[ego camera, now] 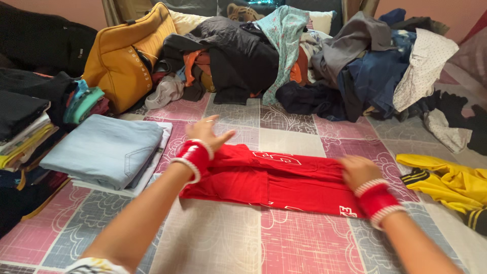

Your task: The person folds a black t-shirt and then a red t-shirt on a bed, placing them onto a stack of folded laundry.

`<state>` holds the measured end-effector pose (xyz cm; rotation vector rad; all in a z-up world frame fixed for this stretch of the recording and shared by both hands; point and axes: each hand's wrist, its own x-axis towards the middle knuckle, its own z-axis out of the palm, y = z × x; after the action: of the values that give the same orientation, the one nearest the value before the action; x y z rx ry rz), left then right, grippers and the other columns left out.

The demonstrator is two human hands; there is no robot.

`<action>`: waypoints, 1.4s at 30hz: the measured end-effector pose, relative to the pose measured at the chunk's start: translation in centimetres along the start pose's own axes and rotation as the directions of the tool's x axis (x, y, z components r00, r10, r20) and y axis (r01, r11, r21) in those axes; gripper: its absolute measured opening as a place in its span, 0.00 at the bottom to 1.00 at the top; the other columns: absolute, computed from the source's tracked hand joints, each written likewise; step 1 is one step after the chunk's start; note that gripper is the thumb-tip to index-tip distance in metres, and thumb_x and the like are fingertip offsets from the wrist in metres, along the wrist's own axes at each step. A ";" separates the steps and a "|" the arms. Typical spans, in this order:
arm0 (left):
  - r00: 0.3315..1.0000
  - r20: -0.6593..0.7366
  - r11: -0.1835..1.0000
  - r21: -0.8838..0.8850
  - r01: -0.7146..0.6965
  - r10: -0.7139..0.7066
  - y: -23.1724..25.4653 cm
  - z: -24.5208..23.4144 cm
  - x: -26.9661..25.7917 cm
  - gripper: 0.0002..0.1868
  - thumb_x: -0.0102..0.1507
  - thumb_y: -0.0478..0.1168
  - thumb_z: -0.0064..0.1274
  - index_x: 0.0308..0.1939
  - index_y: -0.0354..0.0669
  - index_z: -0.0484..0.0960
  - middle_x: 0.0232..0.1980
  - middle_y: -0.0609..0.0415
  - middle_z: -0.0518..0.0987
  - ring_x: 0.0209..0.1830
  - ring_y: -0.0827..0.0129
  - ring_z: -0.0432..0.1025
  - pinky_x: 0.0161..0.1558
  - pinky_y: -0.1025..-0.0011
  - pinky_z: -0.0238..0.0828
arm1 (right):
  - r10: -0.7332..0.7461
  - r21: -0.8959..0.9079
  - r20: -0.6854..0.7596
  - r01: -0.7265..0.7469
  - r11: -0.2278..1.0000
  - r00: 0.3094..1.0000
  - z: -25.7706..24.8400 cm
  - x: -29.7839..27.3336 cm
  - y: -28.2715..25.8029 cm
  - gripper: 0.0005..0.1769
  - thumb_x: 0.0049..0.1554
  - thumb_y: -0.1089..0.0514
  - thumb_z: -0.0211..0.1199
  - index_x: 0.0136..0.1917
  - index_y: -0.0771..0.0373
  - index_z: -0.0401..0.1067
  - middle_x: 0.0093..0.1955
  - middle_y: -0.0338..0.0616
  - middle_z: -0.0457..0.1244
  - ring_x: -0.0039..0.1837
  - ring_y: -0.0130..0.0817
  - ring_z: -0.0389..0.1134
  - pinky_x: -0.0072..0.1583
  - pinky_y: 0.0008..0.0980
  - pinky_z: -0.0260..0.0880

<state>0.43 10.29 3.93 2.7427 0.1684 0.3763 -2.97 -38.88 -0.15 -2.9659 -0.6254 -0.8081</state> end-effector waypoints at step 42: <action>0.870 0.417 0.917 0.172 -0.360 0.264 12.4 9.9 -6.4 0.49 0.66 0.70 0.29 0.81 0.44 0.40 0.85 0.55 0.40 0.85 0.67 0.32 0.79 0.53 0.23 | 0.542 -0.182 0.533 -0.538 0.823 0.650 9.7 -2.6 12.3 0.35 0.65 0.40 0.35 0.82 0.48 0.42 0.86 0.35 0.37 0.86 0.37 0.35 0.81 0.50 0.37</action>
<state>-2.07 -5.56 -1.85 3.0243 -0.3678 -0.1250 4.37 -50.07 -8.61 -3.0900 0.3123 0.1384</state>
